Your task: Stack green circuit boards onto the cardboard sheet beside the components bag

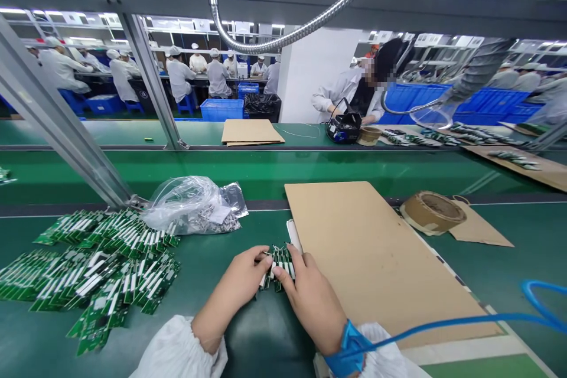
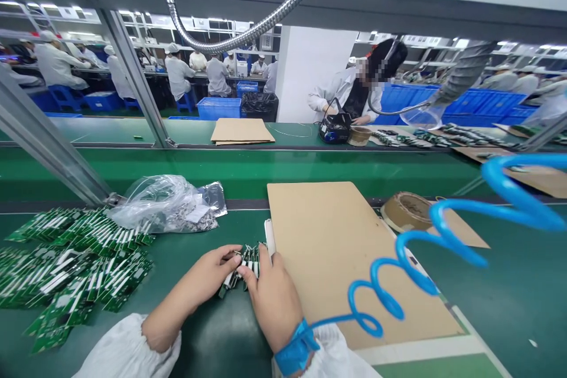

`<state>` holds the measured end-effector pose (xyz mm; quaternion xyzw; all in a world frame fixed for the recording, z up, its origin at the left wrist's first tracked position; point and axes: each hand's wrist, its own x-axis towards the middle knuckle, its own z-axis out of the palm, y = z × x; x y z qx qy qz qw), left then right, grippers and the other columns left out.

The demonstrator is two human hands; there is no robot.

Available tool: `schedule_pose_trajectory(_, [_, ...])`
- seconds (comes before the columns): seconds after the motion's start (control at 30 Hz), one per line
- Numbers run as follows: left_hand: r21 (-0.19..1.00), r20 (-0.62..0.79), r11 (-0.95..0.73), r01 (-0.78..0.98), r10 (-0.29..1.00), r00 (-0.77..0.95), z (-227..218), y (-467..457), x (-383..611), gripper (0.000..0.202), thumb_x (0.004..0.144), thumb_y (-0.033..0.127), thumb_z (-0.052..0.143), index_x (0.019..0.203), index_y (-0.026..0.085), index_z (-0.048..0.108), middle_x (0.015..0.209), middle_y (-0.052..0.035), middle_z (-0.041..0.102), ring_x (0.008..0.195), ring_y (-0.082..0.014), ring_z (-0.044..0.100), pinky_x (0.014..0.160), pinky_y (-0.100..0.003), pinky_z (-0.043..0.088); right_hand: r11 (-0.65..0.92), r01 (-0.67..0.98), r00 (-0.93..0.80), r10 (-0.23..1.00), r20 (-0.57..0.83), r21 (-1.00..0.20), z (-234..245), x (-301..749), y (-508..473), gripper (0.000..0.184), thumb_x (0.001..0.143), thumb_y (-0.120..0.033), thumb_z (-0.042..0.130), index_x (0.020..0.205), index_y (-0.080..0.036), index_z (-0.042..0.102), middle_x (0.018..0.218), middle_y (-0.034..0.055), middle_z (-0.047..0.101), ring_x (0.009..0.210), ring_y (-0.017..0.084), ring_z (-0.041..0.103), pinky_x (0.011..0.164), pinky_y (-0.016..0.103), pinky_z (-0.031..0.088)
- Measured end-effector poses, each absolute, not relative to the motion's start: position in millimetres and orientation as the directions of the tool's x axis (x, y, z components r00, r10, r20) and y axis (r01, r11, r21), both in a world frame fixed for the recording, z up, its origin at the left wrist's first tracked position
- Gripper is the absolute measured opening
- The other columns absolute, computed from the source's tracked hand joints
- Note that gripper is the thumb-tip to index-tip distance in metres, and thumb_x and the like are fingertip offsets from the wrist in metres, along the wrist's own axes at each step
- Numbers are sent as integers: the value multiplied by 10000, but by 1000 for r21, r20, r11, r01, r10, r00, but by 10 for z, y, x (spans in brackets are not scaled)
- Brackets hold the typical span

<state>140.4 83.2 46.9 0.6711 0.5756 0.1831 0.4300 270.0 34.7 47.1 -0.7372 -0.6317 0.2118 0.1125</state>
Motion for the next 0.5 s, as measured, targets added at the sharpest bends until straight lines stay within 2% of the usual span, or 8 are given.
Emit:
schedule_pose_trajectory(0.1, [781, -262, 78, 620, 942, 210, 456, 889, 1409, 256, 874, 275, 517, 1097, 154, 558, 1040, -57, 645, 930, -198, 623, 836, -433, 492, -179, 881, 111, 978, -176, -439, 468, 2707, 351, 471, 924, -381, 360, 1332, -146, 377, 1152, 146, 537, 1023, 244, 583, 809, 300, 460])
schedule_pose_trajectory(0.33, [762, -234, 86, 642, 961, 149, 472, 920, 1497, 247, 864, 277, 528, 1079, 163, 568, 1166, -75, 584, 1078, -238, 542, 911, -484, 429, -197, 878, 121, 973, -197, -436, 507, 2699, 347, 468, 929, -388, 344, 1335, -156, 370, 1167, 145, 523, 1028, 244, 575, 830, 314, 453])
schedule_pose_trajectory(0.5, [821, -355, 210, 531, 917, 185, 475, 836, 1426, 199, 864, 217, 530, 1049, 162, 578, 1119, -65, 598, 951, -197, 599, 796, -405, 513, -216, 890, 139, 967, -214, -400, 511, 2637, 353, 544, 899, -452, 383, 1352, -153, 348, 1174, 157, 509, 925, 259, 613, 755, 334, 480])
